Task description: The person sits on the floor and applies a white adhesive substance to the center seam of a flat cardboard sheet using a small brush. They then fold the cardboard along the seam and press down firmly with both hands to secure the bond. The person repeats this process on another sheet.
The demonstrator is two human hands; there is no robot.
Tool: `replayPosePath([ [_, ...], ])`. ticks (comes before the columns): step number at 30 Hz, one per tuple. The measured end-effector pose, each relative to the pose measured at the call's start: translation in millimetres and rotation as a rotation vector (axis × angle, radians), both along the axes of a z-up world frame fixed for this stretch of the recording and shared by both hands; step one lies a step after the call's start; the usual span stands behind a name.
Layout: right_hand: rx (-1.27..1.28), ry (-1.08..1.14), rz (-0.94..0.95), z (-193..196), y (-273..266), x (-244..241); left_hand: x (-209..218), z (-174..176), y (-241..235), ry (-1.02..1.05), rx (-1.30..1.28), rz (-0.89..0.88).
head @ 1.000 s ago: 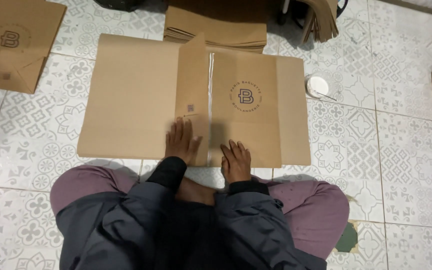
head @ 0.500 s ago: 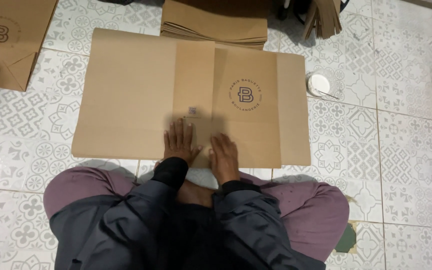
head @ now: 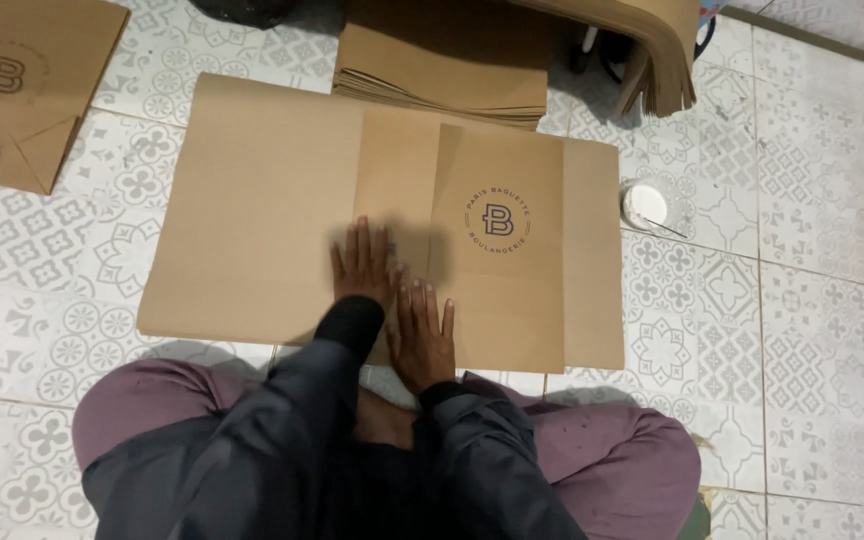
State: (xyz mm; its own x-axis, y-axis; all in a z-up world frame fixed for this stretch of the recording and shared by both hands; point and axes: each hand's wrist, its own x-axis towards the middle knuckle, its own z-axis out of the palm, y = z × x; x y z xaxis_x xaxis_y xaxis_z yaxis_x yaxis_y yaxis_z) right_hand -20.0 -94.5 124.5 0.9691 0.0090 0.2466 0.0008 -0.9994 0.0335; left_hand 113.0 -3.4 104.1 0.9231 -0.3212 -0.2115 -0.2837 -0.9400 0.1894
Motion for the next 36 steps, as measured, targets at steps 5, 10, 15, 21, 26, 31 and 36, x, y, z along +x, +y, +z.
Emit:
replayPosePath([
  [5, 0.025, 0.105, 0.004, 6, -1, 4, 57, 4, -16, -0.092, -0.026, 0.002],
  [10, 0.078, 0.079, 0.061, 21, -5, 9, 102, 4, -13, -0.097, -0.064, 0.036],
  [15, 0.239, 0.046, 0.058, 1, -24, 53, 108, 15, -14, -0.062, -0.009, 0.056],
  [21, 0.308, 0.142, -0.026, 8, -39, 159, 109, 19, -15, -0.016, 0.041, 0.052],
  [26, 0.315, 0.351, -0.132, 36, -39, 204, 110, 22, -16, 0.037, 0.039, 0.054],
  [31, 0.277, 0.338, -0.108, 31, -42, 202, 136, 17, -24, -0.07, 0.058, 0.014],
  [36, 0.302, 0.371, -0.084, 34, -45, 203, 183, 18, -33, -0.138, -0.031, -0.063],
])
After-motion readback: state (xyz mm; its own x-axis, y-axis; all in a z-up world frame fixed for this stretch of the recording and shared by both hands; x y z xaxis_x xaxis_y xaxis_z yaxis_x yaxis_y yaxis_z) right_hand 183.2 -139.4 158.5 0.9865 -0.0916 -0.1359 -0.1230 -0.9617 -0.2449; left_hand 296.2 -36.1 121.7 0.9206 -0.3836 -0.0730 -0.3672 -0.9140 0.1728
